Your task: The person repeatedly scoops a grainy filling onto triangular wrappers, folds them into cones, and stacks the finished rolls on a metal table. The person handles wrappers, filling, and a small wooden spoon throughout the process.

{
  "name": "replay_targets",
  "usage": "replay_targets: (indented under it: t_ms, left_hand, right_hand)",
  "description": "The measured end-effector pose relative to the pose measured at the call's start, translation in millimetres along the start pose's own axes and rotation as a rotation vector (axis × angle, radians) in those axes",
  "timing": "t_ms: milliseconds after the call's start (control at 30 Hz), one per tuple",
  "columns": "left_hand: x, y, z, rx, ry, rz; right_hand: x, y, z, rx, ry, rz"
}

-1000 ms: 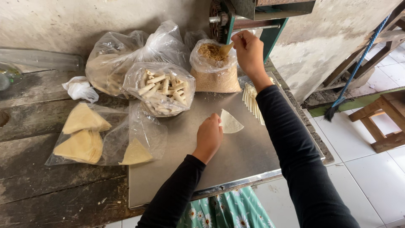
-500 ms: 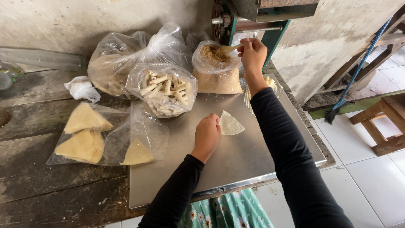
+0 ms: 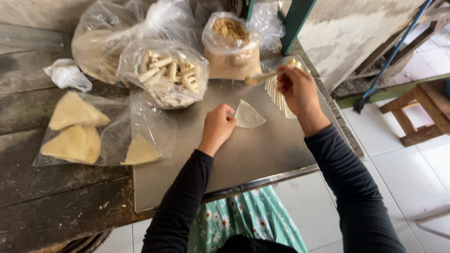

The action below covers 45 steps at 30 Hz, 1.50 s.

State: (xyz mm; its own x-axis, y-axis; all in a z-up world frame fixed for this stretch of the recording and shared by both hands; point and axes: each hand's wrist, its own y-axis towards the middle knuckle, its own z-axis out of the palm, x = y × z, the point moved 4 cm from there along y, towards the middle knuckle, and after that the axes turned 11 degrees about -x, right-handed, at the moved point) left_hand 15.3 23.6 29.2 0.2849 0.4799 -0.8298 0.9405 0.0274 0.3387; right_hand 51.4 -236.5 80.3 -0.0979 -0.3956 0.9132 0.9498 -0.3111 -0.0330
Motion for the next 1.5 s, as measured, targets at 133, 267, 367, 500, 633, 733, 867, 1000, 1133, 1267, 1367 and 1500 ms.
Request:
replay_targets:
  t_ms: [133, 267, 367, 500, 633, 733, 867, 1000, 1133, 1267, 1367, 1500]
  left_hand:
    - [5.4, 1.5, 4.0, 0.032, 0.000, -0.053]
    - [2.2, 0.8, 2.0, 0.042, -0.031, -0.068]
    - [-1.2, 1.5, -0.5, 0.047, -0.023, -0.087]
    - [-1.9, 1.3, -1.1, 0.098, -0.065, -0.160]
    - [-0.8, -0.8, -0.4, 0.107, -0.099, -0.178]
    - [-2.4, 0.5, -0.6, 0.092, -0.089, -0.135]
    - [-5.3, 0.3, -1.0, 0.082, -0.072, -0.105]
    - [-7.3, -0.6, 0.8, 0.116, -0.105, -0.176]
    - [-9.7, -0.6, 0.8, 0.086, -0.103, -0.147]
    - [-10.5, 0.4, 0.3, 0.008, -0.088, -0.025]
    - [-8.5, -1.7, 4.1, 0.002, -0.106, -0.004]
    - [-13.6, -5.1, 7.7, -0.032, -0.065, 0.071]
  right_hand:
    - [-38.8, -35.5, -23.0, 0.057, -0.158, 0.067]
    - [-51.7, -51.0, -31.9, 0.110, -0.281, -0.025]
    - [-54.1, -60.3, -31.8, 0.178, -0.383, -0.145]
    - [-50.1, -72.0, -32.0, 0.311, -0.473, -0.278]
    - [-40.7, -82.6, -42.8, 0.357, -0.571, -0.366]
    - [-32.0, -86.5, -48.4, 0.355, -0.629, -0.415]
    - [-20.8, -89.5, -51.8, 0.330, -0.634, -0.436]
    - [1.7, -70.6, -37.8, 0.167, -0.467, -0.504]
    - [37.8, -31.3, 15.5, 0.107, -0.285, -0.861]
    - [52.9, 13.7, 98.2, 0.063, -0.523, -0.998]
    - [49.1, 0.4, 113.3, 0.027, -0.705, -1.181]
    - [29.8, -27.2, 81.5, 0.031, -0.829, -1.028]
